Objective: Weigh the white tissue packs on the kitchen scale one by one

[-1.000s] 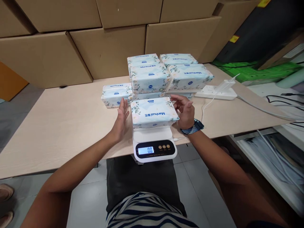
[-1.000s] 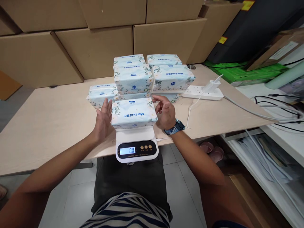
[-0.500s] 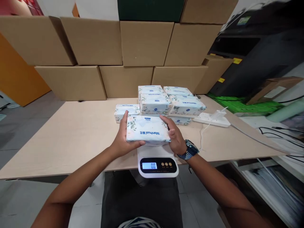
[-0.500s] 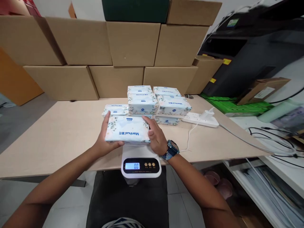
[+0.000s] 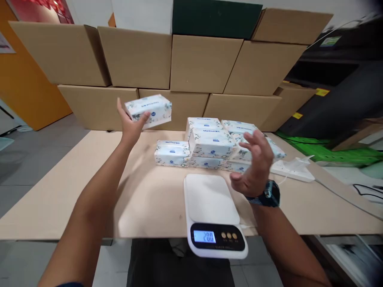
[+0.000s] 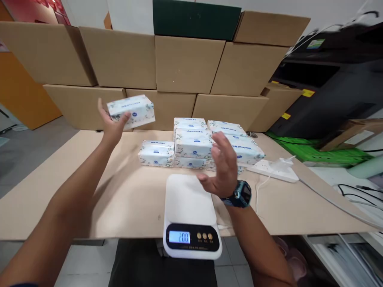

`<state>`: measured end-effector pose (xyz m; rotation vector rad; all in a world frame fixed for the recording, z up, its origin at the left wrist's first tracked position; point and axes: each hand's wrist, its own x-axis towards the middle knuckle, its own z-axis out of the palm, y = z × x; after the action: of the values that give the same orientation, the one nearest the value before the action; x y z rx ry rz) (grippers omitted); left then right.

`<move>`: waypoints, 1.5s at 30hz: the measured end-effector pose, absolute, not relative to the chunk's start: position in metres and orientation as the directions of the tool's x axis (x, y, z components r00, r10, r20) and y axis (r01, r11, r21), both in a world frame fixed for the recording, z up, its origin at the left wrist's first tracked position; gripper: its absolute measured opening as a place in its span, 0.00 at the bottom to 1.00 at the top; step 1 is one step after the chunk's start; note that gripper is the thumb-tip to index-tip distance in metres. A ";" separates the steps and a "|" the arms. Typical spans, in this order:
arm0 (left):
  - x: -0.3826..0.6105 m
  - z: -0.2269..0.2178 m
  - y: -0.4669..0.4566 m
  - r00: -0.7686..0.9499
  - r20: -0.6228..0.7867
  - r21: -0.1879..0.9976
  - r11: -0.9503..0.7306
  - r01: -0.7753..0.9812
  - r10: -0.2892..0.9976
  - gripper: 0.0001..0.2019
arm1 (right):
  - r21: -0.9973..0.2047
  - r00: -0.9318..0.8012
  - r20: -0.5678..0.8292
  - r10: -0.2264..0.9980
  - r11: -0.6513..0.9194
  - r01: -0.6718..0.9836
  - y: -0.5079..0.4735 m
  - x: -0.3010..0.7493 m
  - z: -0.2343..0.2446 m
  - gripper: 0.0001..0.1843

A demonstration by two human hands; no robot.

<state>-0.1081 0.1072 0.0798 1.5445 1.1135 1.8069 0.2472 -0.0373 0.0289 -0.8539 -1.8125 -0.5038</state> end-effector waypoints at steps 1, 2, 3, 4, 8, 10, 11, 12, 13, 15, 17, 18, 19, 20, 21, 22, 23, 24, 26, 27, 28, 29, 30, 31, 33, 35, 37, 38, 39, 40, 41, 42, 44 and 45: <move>-0.108 0.068 0.127 -0.206 0.527 0.850 -0.515 0.112 0.825 0.68 | -0.017 -0.179 0.947 0.266 0.598 0.801 -0.032 0.257 0.018 0.42; -0.107 0.056 0.144 -0.183 0.509 0.861 -0.497 0.111 0.841 0.67 | -0.017 -0.127 0.965 0.230 0.537 0.843 -0.027 0.266 0.008 0.40; -0.106 0.044 0.159 -0.157 0.488 0.872 -0.476 0.112 0.858 0.66 | -0.039 -0.069 0.977 0.201 0.491 0.870 -0.023 0.274 -0.001 0.39; -0.104 0.032 0.171 -0.124 0.453 0.891 -0.443 0.103 0.883 0.66 | -0.073 -0.013 0.984 0.178 0.467 0.881 -0.020 0.281 -0.008 0.38; -0.101 -0.008 0.198 0.029 0.278 0.959 -0.279 0.055 0.960 0.64 | -0.190 0.112 0.976 0.185 0.486 0.853 -0.016 0.293 -0.024 0.37; -0.101 -0.019 0.202 0.148 0.181 0.978 -0.194 0.079 0.972 0.62 | -0.204 0.126 0.974 0.190 0.479 0.854 -0.015 0.295 -0.026 0.36; -0.102 -0.022 0.203 0.211 0.137 0.983 -0.160 0.095 0.968 0.61 | -0.195 0.135 0.978 0.159 0.477 0.857 -0.013 0.296 -0.026 0.36; -0.103 -0.024 0.204 0.268 0.099 0.986 -0.131 0.102 0.958 0.61 | -0.181 0.142 0.983 0.117 0.473 0.862 -0.011 0.297 -0.025 0.35; -0.104 -0.024 0.204 0.317 0.068 0.990 -0.104 0.100 0.946 0.62 | -0.148 0.140 0.989 0.053 0.467 0.872 -0.009 0.298 -0.024 0.34; -0.106 -0.021 0.205 0.382 0.029 0.995 -0.064 0.078 0.924 0.64 | -0.059 0.107 0.991 -0.081 0.449 0.891 -0.002 0.300 -0.022 0.34; -0.108 -0.018 0.205 0.421 -0.001 0.997 -0.030 0.066 0.907 0.64 | 0.000 0.071 0.986 -0.148 0.428 0.904 0.002 0.301 -0.020 0.34; -0.110 -0.016 0.205 0.437 -0.012 0.998 -0.018 0.064 0.899 0.64 | 0.004 0.067 0.986 -0.154 0.420 0.908 0.003 0.301 -0.019 0.34; -0.112 -0.015 0.206 0.452 -0.021 0.998 -0.007 0.061 0.892 0.63 | -0.005 0.071 0.987 -0.143 0.415 0.910 0.003 0.300 -0.018 0.34; -0.115 -0.014 0.206 0.468 -0.030 0.998 0.003 0.056 0.883 0.61 | -0.026 0.081 0.990 -0.116 0.414 0.910 0.002 0.298 -0.017 0.33; -0.117 -0.013 0.207 0.484 -0.039 0.998 0.016 0.053 0.874 0.59 | -0.039 0.088 0.991 -0.099 0.414 0.909 0.001 0.296 -0.017 0.33; -0.120 -0.012 0.208 0.498 -0.049 0.998 0.029 0.048 0.866 0.57 | -0.051 0.096 0.991 -0.087 0.417 0.907 -0.001 0.294 -0.016 0.33; -0.123 -0.012 0.208 0.509 -0.058 0.998 0.043 0.041 0.859 0.55 | -0.063 0.104 0.992 -0.076 0.423 0.904 -0.002 0.291 -0.015 0.33; -0.125 -0.011 0.209 0.520 -0.066 0.998 0.057 0.033 0.852 0.55 | -0.076 0.112 0.992 -0.061 0.428 0.901 -0.004 0.290 -0.015 0.33; -0.127 -0.010 0.209 0.533 -0.074 0.996 0.089 -0.003 0.843 0.51 | -0.100 0.122 0.992 -0.024 0.426 0.899 -0.006 0.288 -0.016 0.33; -0.127 -0.008 0.208 0.536 -0.071 0.994 0.101 -0.028 0.841 0.46 | -0.113 0.125 0.992 0.000 0.420 0.901 -0.007 0.288 -0.017 0.33; -0.126 -0.007 0.207 0.538 -0.064 0.992 0.110 -0.055 0.841 0.39 | -0.127 0.128 0.991 0.024 0.413 0.902 -0.007 0.288 -0.018 0.33; -0.123 -0.005 0.206 0.537 -0.056 0.990 0.115 -0.077 0.842 0.32 | -0.139 0.132 0.990 0.044 0.407 0.903 -0.008 0.289 -0.019 0.33; -0.120 -0.002 0.204 0.535 -0.050 0.989 0.118 -0.093 0.844 0.27 | -0.148 0.136 0.989 0.057 0.404 0.902 -0.008 0.289 -0.020 0.33; -0.117 0.000 0.202 0.534 -0.049 0.988 0.121 -0.100 0.844 0.26 | -0.153 0.138 0.988 0.065 0.407 0.901 -0.008 0.290 -0.020 0.33; -0.110 0.005 0.197 0.543 -0.074 0.986 0.143 -0.087 0.837 0.27 | -0.151 0.134 0.988 0.072 0.418 0.896 -0.009 0.291 -0.022 0.33; -0.104 0.009 0.194 0.548 -0.113 0.981 0.180 -0.070 0.829 0.29 | -0.146 0.121 0.989 0.085 0.431 0.890 -0.010 0.291 -0.023 0.34; -0.100 0.012 0.192 0.537 -0.145 0.975 0.211 -0.063 0.831 0.31 | -0.154 0.113 0.987 0.117 0.444 0.883 -0.011 0.291 -0.023 0.33; -0.099 0.013 0.192 0.526 -0.156 0.973 0.221 -0.062 0.836 0.32 | -0.160 0.110 0.985 0.134 0.450 0.879 -0.011 0.290 -0.023 0.33; -0.097 0.013 0.191 0.518 -0.164 0.972 0.228 -0.062 0.840 0.32 | -0.166 0.111 0.983 0.146 0.454 0.875 -0.011 0.290 -0.023 0.33; -0.095 0.013 0.191 0.513 -0.172 0.970 0.235 -0.061 0.841 0.32 | -0.172 0.114 0.982 0.153 0.456 0.873 -0.012 0.289 -0.024 0.33; -0.093 0.013 0.190 0.511 -0.179 0.968 0.242 -0.060 0.841 0.33 | -0.172 0.113 0.982 0.154 0.459 0.872 -0.012 0.289 -0.024 0.32; -0.091 0.013 0.190 0.513 -0.184 0.966 0.250 -0.061 0.839 0.33 | -0.171 0.114 0.982 0.149 0.464 0.869 -0.011 0.288 -0.024 0.32; -0.086 0.012 0.188 0.515 -0.195 0.960 0.269 -0.074 0.835 0.36 | -0.174 0.120 0.983 0.141 0.488 0.856 -0.011 0.288 -0.026 0.32; -0.083 0.012 0.186 0.510 -0.200 0.956 0.282 -0.086 0.836 0.37 | -0.176 0.119 0.983 0.142 0.503 0.846 -0.010 0.287 -0.027 0.32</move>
<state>-0.0835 0.1864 0.0121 1.1175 0.8276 0.7227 0.2873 -0.0099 -0.0268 -0.9443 -1.3787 -0.6466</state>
